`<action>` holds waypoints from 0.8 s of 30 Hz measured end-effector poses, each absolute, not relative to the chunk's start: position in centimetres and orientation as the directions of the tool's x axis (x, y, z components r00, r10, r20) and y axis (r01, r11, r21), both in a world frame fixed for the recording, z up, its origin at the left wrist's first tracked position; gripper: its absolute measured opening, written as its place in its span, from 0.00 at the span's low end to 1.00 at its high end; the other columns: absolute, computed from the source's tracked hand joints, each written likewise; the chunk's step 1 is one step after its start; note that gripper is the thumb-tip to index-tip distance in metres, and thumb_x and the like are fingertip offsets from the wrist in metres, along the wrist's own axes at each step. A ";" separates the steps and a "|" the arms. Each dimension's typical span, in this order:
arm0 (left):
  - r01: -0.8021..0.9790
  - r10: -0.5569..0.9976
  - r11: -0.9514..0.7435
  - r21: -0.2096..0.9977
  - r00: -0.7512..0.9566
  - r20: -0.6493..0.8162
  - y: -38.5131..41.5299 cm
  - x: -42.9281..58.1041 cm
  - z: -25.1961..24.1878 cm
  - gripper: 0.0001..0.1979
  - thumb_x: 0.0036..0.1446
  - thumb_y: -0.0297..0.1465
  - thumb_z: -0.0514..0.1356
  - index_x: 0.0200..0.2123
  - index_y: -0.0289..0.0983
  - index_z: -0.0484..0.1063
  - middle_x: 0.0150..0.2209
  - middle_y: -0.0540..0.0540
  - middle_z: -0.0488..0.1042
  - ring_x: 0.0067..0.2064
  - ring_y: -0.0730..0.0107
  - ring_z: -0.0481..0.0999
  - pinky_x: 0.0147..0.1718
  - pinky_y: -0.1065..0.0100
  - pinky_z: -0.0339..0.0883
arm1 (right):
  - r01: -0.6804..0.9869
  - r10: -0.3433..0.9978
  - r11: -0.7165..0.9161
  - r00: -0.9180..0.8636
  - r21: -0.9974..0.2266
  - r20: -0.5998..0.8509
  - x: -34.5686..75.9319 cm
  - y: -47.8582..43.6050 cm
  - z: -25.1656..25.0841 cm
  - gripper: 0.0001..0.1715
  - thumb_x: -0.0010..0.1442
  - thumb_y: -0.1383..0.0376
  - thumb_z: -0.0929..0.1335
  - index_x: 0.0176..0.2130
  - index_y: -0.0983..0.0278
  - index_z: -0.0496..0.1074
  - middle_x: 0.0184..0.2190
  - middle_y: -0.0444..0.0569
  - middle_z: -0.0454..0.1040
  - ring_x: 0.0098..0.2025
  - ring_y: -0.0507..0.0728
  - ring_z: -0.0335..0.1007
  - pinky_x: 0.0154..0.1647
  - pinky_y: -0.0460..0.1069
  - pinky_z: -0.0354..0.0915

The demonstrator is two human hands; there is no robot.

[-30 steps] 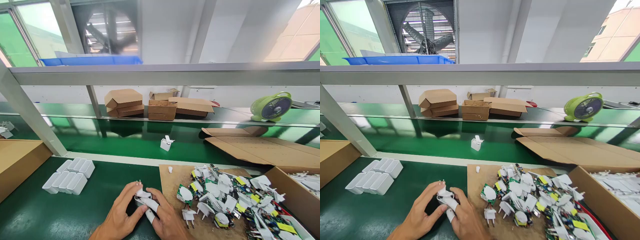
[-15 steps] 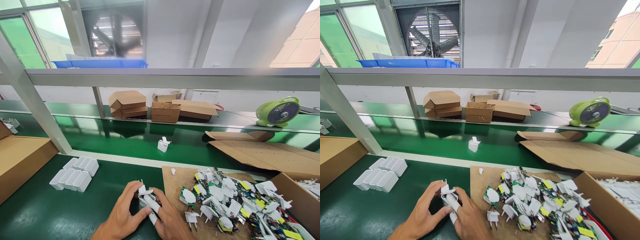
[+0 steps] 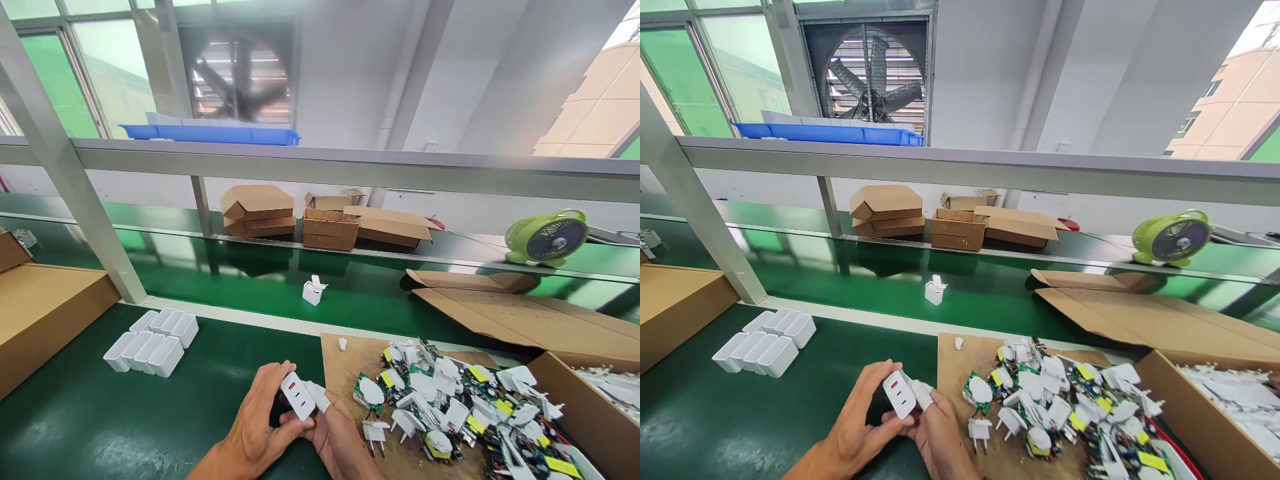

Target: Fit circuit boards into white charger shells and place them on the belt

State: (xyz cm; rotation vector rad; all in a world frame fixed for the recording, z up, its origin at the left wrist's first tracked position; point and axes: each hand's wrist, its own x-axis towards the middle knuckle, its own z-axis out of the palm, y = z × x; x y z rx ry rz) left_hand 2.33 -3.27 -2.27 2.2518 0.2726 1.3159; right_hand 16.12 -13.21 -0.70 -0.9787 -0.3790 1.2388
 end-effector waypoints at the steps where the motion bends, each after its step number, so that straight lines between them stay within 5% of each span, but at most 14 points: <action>1: -0.077 0.421 -0.847 0.525 0.505 0.753 -3.2 2.4 -2.2 0.34 0.71 0.41 0.63 0.72 0.40 0.54 0.58 0.35 0.76 0.57 0.54 0.76 0.55 0.55 0.78 | -0.623 0.911 -0.002 0.322 -0.782 -0.259 16.0 -13.3 -0.6 0.30 0.47 0.46 0.84 0.39 0.64 0.80 0.38 0.54 0.82 0.41 0.66 0.82 0.47 0.61 0.77; 7: -0.051 0.443 -0.834 0.550 0.532 0.722 -3.0 2.1 -2.3 0.35 0.70 0.40 0.63 0.73 0.42 0.52 0.60 0.36 0.75 0.59 0.53 0.76 0.57 0.52 0.77 | -0.583 0.900 -0.011 0.349 -0.812 -0.262 16.2 -13.0 -1.0 0.32 0.47 0.45 0.83 0.40 0.64 0.78 0.41 0.55 0.83 0.45 0.69 0.81 0.51 0.63 0.76; 13: 0.101 0.530 -0.782 0.615 0.627 0.571 -3.0 2.2 -3.6 0.44 0.66 0.28 0.60 0.77 0.46 0.40 0.60 0.34 0.72 0.58 0.48 0.77 0.57 0.43 0.77 | 0.013 0.819 0.025 0.573 -1.000 0.027 16.8 -13.0 -2.7 0.28 0.52 0.51 0.80 0.46 0.61 0.75 0.56 0.59 0.77 0.51 0.66 0.78 0.57 0.60 0.74; 17: 0.079 0.516 -0.716 0.694 0.729 0.449 -2.4 1.9 -4.4 0.47 0.66 0.30 0.60 0.77 0.49 0.34 0.67 0.34 0.66 0.64 0.48 0.75 0.61 0.43 0.76 | 0.222 0.798 0.023 0.583 -0.975 0.151 16.6 -13.3 -3.7 0.19 0.58 0.58 0.74 0.46 0.60 0.69 0.55 0.58 0.76 0.45 0.62 0.80 0.50 0.57 0.77; 21: 0.055 0.457 -0.744 0.665 0.769 0.447 -2.1 1.7 -4.5 0.38 0.67 0.28 0.59 0.74 0.52 0.47 0.71 0.37 0.61 0.71 0.49 0.66 0.66 0.43 0.69 | 0.408 0.763 0.090 0.558 -0.909 0.326 16.8 -13.7 -3.3 0.24 0.61 0.63 0.70 0.56 0.59 0.66 0.51 0.55 0.77 0.43 0.60 0.80 0.45 0.53 0.78; 24: 0.041 0.482 -0.727 0.686 0.742 0.466 -2.1 1.6 -4.8 0.36 0.66 0.27 0.60 0.72 0.50 0.51 0.72 0.37 0.62 0.71 0.50 0.68 0.66 0.45 0.70 | 0.649 0.796 0.131 0.381 -0.749 0.470 17.2 -14.3 -2.8 0.25 0.64 0.70 0.67 0.58 0.54 0.70 0.55 0.52 0.74 0.50 0.59 0.78 0.52 0.53 0.77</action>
